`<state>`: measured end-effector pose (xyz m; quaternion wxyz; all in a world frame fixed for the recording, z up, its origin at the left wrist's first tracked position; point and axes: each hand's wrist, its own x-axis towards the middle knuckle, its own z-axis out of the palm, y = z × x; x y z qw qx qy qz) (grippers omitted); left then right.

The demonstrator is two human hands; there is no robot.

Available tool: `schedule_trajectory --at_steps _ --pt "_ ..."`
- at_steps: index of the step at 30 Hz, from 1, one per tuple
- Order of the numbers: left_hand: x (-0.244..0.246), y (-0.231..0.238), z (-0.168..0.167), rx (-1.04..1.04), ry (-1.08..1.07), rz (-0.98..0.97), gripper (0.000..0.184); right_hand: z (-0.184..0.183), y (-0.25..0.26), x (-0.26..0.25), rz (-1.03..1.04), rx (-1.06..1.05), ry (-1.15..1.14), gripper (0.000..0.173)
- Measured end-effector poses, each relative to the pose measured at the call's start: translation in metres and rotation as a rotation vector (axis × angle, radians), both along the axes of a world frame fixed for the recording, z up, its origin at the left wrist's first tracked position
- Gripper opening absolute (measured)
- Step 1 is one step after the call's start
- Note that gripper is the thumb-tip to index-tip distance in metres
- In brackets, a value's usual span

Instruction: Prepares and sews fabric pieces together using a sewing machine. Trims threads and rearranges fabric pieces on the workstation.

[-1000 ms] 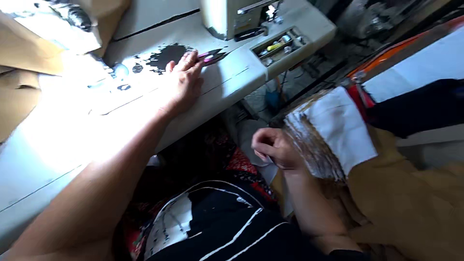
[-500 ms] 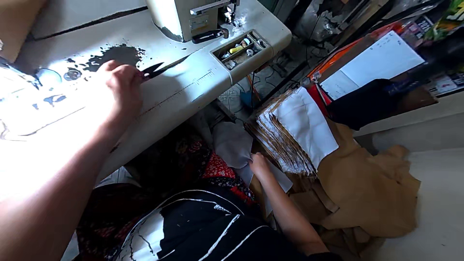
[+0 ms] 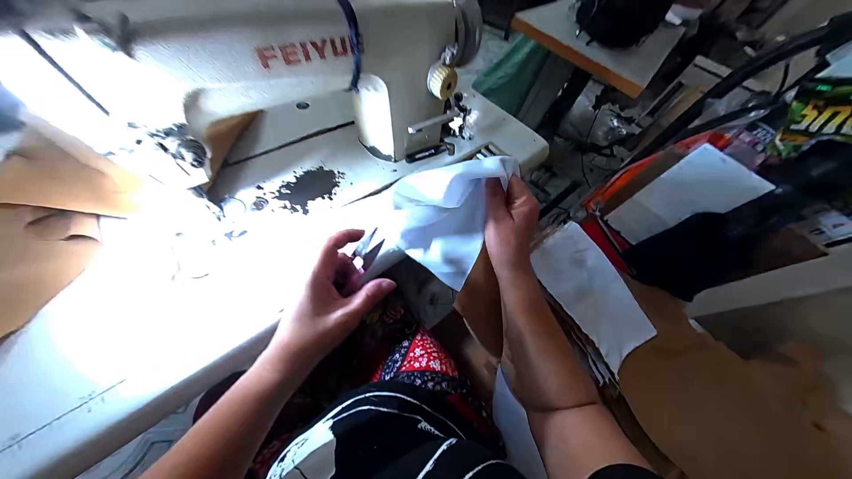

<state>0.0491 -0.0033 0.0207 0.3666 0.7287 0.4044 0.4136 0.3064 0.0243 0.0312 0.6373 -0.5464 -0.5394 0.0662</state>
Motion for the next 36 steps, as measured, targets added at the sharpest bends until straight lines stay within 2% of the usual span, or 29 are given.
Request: schedule_trajectory --at_steps 2,5,8,9,10,13,15,18,20,21,23,24,25,27,29,32,36 --pt "0.010 0.000 0.006 -0.076 -0.119 0.009 0.078 0.022 -0.011 -0.017 0.201 -0.104 0.013 0.022" --pt "0.020 0.003 0.012 -0.209 -0.316 0.016 0.068 0.023 -0.029 -0.041 0.459 -0.368 -0.064 0.024" --pt "0.021 0.013 0.015 -0.237 -0.401 0.058 0.027 0.011 -0.039 -0.049 0.585 -0.568 -0.098 0.024" --pt "0.020 0.018 0.014 -0.239 -0.378 0.098 0.012 0.006 -0.043 -0.048 0.577 -0.584 -0.130 0.023" --pt "0.017 0.022 0.013 -0.232 -0.343 0.125 0.005 -0.001 -0.048 -0.048 0.541 -0.560 -0.167 0.023" --pt "0.007 0.033 0.004 -0.178 -0.259 0.160 0.003 -0.030 -0.055 -0.048 0.415 -0.303 -0.159 0.022" --pt "0.006 0.037 0.000 -0.115 -0.255 0.166 0.003 -0.044 -0.059 -0.053 0.399 -0.161 -0.036 0.023" --pt "0.005 0.039 0.001 -0.041 -0.238 0.171 0.003 -0.051 -0.064 -0.059 0.569 -0.069 0.111 0.043" --pt "0.005 0.038 0.005 -0.018 -0.179 0.212 0.003 -0.052 -0.063 -0.058 0.693 -0.068 0.117 0.042" --pt "0.004 0.035 0.007 -0.006 -0.128 0.254 0.013 -0.051 -0.062 -0.057 0.734 -0.103 0.081 0.039" --pt "0.003 0.024 0.016 0.015 -0.017 0.299 0.048 -0.046 -0.061 -0.056 0.749 -0.215 0.024 0.040" --pt "0.002 0.015 0.020 0.034 0.024 0.289 0.059 -0.044 -0.060 -0.056 0.743 -0.268 0.031 0.042" --pt "0.000 0.005 0.024 0.060 0.072 0.267 0.060 -0.043 -0.058 -0.056 0.740 -0.299 0.046 0.045" --pt "-0.004 -0.018 0.028 0.119 0.207 0.199 0.046 -0.045 -0.054 -0.054 0.706 -0.328 0.041 0.050" --pt "-0.007 -0.033 0.025 0.089 0.344 0.083 0.038 -0.046 -0.052 -0.053 0.698 -0.342 0.057 0.053" --pt "-0.009 -0.037 0.015 -0.054 0.475 -0.036 0.040 -0.045 -0.050 -0.055 0.727 -0.326 0.079 0.054" --pt "-0.003 -0.037 0.013 -0.071 0.531 -0.025 0.044 -0.044 -0.052 -0.060 0.749 -0.324 0.083 0.059"
